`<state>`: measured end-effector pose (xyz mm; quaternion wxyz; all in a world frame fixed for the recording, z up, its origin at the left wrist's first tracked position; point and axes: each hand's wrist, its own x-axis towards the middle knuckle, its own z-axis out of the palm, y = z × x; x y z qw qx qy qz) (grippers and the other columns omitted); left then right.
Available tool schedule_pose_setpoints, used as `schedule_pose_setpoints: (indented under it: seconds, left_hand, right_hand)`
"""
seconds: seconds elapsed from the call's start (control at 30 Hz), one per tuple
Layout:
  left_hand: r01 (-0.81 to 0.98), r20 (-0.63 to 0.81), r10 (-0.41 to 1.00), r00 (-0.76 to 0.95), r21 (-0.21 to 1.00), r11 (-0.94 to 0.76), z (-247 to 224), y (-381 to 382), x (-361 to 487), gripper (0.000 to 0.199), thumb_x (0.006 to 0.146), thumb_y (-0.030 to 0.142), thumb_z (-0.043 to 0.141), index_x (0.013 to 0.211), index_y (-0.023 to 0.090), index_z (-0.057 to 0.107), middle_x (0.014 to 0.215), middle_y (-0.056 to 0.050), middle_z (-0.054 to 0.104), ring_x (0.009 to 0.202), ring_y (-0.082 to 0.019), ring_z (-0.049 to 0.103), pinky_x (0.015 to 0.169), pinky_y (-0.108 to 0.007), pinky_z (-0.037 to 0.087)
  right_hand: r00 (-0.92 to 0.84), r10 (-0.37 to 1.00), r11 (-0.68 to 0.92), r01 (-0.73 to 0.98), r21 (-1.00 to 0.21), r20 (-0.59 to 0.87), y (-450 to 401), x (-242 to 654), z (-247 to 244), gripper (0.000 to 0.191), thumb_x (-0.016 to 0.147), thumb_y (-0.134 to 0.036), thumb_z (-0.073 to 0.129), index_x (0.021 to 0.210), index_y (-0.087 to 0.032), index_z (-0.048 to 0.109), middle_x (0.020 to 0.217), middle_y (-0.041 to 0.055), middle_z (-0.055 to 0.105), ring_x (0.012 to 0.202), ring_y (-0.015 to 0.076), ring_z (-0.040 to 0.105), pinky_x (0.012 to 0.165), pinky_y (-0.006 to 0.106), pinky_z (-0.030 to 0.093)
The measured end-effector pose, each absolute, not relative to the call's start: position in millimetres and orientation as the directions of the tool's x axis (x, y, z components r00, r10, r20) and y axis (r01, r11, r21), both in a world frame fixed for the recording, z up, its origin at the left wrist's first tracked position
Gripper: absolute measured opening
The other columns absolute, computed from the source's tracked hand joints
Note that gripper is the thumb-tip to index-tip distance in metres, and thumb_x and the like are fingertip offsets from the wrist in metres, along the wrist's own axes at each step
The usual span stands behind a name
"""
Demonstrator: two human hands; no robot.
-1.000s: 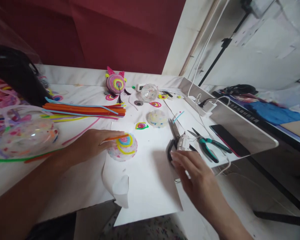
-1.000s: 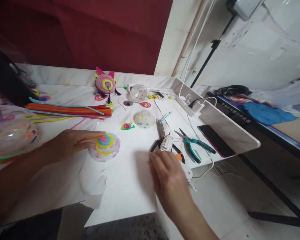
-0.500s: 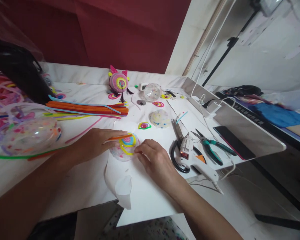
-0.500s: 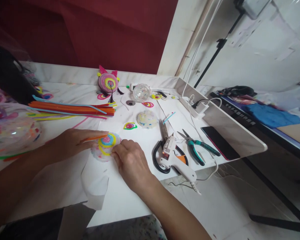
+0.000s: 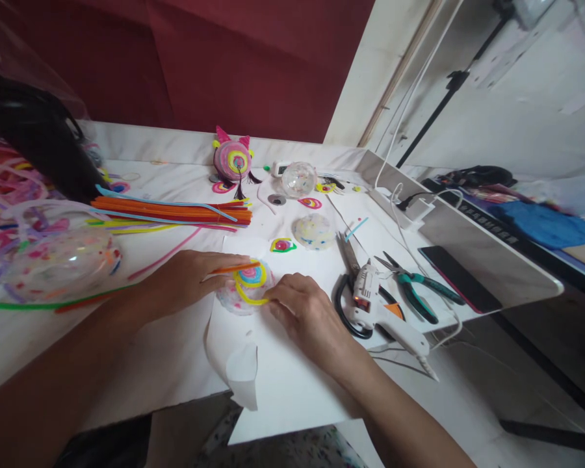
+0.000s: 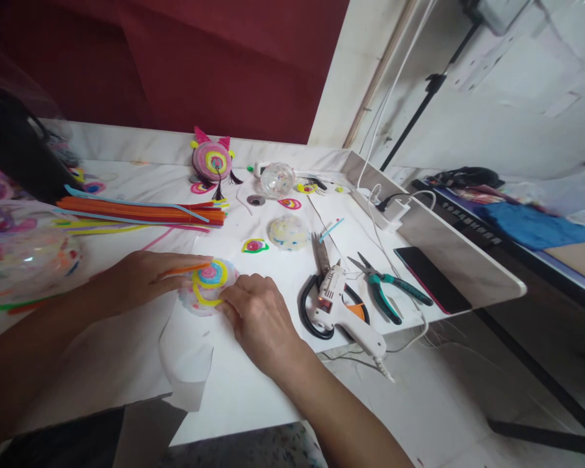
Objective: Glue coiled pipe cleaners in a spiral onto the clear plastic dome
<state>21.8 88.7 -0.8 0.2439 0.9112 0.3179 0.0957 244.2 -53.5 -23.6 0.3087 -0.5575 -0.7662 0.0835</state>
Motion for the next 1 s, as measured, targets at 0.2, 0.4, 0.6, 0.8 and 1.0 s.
schedule_pose_setpoints:
  seconds: [0.2, 0.4, 0.6, 0.8, 1.0]
  left_hand:
    - [0.521, 0.031, 0.619, 0.785, 0.506, -0.687, -1.3, 88.8, 20.4, 0.057, 0.094, 0.047, 0.045, 0.142, 0.032, 0.073, 0.149, 0.004, 0.07, 0.135, -0.029, 0.069, 0.121, -0.041, 0.047]
    - [0.536, 0.018, 0.632, 0.775, 0.51, -0.673, 1.1, 86.2, 22.3, 0.059, 0.093, 0.045, 0.045, 0.143, 0.03, 0.072, 0.149, 0.003, 0.07, 0.134, -0.028, 0.068, 0.121, -0.04, 0.047]
    - [0.517, 0.033, 0.61, 0.791, 0.495, -0.698, -1.7, 88.5, 21.0, 0.057, 0.094, 0.044, 0.045, 0.141, 0.032, 0.073, 0.148, 0.003, 0.071, 0.133, -0.028, 0.07, 0.119, -0.041, 0.049]
    - [0.463, 0.091, 0.57, 0.817, 0.485, -0.742, -7.7, 93.8, 18.0, 0.055, 0.103, 0.049, 0.039, 0.143, 0.031, 0.072, 0.147, 0.002, 0.072, 0.13, -0.026, 0.072, 0.116, -0.038, 0.052]
    - [0.406, 0.156, 0.535, 0.831, 0.489, -0.772, -12.5, 96.9, 16.1, 0.064, 0.109, 0.067, 0.032, 0.143, 0.029, 0.072, 0.146, 0.0, 0.073, 0.128, -0.024, 0.073, 0.113, -0.037, 0.055]
  right_hand:
    - [-0.119, 0.892, 0.389, 0.693, -0.607, 0.436, -51.1, 242.7, -21.8, 0.013, 0.101, -0.018, 0.069, 0.096, -0.02, 0.08, 0.09, 0.0072, 0.081, 0.082, 0.0207, 0.072, 0.078, 0.034, 0.054]
    - [-0.001, 0.948, 0.23, 0.692, -0.684, 0.318, -47.5, 242.9, -17.6, 0.014, 0.093, -0.01, 0.069, 0.09, -0.02, 0.078, 0.086, 0.0046, 0.079, 0.074, 0.0174, 0.069, 0.071, 0.031, 0.051]
    - [0.023, 0.973, 0.145, 0.717, -0.682, 0.231, -42.3, 242.8, -15.8, 0.013, 0.089, -0.005, 0.07, 0.088, -0.017, 0.077, 0.087, 0.0061, 0.079, 0.074, 0.0174, 0.07, 0.069, 0.029, 0.049]
    - [0.039, 0.982, 0.098, 0.734, -0.672, 0.186, -36.9, 242.5, -14.0, 0.016, 0.085, -0.001, 0.071, 0.086, -0.016, 0.076, 0.085, 0.0053, 0.078, 0.073, 0.0169, 0.068, 0.072, 0.029, 0.05]
    - [0.039, 0.984, 0.086, 0.757, -0.648, 0.176, -33.0, 243.1, -11.1, 0.017, 0.085, -0.001, 0.07, 0.088, -0.016, 0.076, 0.086, 0.0053, 0.077, 0.076, 0.0174, 0.069, 0.073, 0.03, 0.05]
